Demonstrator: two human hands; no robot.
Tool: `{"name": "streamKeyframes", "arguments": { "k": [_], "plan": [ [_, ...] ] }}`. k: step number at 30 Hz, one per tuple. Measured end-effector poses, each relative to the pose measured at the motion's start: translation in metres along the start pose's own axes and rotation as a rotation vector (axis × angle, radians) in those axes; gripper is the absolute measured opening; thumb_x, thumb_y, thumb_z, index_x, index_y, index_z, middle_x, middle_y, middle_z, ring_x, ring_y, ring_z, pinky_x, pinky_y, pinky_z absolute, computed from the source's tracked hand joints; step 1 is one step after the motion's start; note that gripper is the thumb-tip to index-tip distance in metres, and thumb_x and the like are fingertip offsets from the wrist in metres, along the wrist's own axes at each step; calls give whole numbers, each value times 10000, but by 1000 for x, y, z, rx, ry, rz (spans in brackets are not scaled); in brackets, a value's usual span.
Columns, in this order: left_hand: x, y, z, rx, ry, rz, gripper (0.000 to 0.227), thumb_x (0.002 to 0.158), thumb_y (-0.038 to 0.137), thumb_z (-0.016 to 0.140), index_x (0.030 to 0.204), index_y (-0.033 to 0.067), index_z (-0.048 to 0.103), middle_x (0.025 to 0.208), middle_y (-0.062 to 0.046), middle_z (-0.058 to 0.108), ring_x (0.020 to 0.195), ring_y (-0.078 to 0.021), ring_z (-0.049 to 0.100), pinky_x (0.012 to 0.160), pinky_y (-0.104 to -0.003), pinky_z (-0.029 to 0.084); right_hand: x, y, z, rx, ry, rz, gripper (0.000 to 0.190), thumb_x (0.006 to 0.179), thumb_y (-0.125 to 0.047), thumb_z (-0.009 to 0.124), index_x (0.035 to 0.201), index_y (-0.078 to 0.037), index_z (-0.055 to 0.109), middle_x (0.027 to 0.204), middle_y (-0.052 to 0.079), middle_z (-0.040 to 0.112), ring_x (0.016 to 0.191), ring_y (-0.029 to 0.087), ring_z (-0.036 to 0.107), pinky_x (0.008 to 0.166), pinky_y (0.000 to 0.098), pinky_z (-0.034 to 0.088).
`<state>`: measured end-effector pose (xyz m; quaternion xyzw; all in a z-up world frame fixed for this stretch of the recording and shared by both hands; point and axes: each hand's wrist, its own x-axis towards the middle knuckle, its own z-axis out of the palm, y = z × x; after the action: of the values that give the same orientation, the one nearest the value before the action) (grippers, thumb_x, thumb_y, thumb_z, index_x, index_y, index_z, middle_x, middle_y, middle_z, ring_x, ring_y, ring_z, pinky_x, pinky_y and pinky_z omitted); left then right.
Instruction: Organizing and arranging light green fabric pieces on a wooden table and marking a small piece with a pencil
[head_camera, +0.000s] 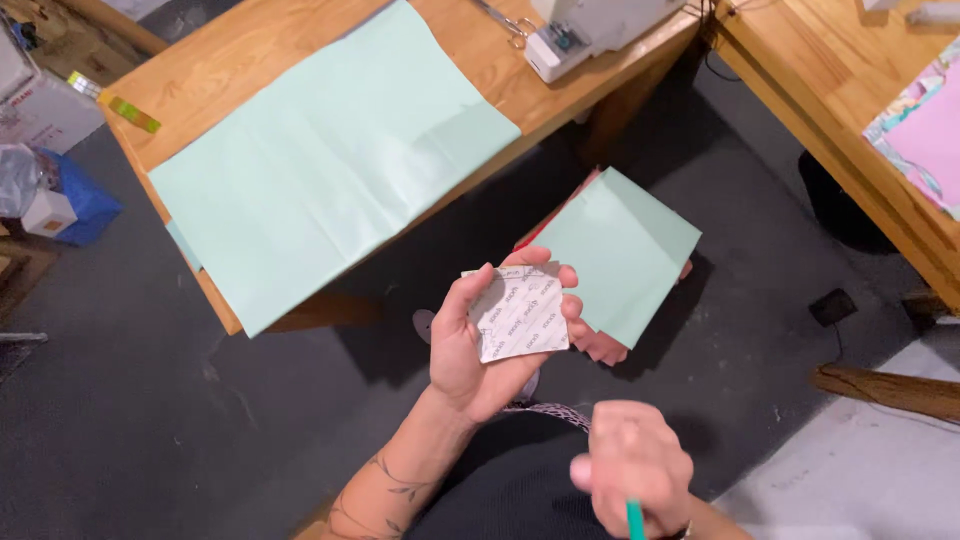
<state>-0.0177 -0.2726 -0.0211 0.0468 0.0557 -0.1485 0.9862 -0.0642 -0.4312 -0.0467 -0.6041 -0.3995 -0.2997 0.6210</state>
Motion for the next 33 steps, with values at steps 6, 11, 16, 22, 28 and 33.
{"name": "streamKeyframes", "arguments": {
  "k": [6,11,16,22,28,33],
  "plan": [
    [-1,-30,12,18,-37,-44,400,1002,358,546,1209,31,649,1131,-208,615,920,-305,619,868,-473,442,19,-49,-20,197,-104,207,432,890,-27,457,531,-119,235,510,5,169,398,119,114,443,292,119],
    [-3,-41,17,-20,-77,-82,395,1024,365,533,1207,41,665,1143,-209,619,935,-299,612,875,-452,426,2,-54,-24,255,-5,201,506,952,-118,448,513,-125,195,505,-12,112,394,114,75,431,296,106],
    [-3,-46,15,-36,-48,-63,416,1033,369,524,1233,22,638,1172,-236,590,939,-330,585,875,-466,455,1,-42,-16,251,93,-9,431,907,-97,599,757,-158,199,479,-32,279,375,90,139,407,291,162],
    [-7,-50,14,-55,-85,-40,401,1033,365,533,1232,41,662,1170,-224,633,956,-306,621,904,-446,408,-9,-46,-28,354,-35,170,523,990,-100,444,567,-131,138,520,-2,95,387,128,82,442,327,101],
    [-13,-52,17,-41,-81,-27,403,1028,389,534,1222,57,654,1168,-210,608,943,-301,609,902,-458,423,-18,-42,-32,436,-50,97,525,973,-58,444,535,-146,168,507,-22,101,386,102,72,436,310,88],
    [-18,-55,13,-55,-131,-41,421,1042,389,529,1269,55,648,1216,-219,600,990,-311,593,947,-455,434,-22,-50,-33,390,-67,127,538,991,-100,429,536,-149,148,493,-22,97,370,106,73,433,317,90]
  ]
}}
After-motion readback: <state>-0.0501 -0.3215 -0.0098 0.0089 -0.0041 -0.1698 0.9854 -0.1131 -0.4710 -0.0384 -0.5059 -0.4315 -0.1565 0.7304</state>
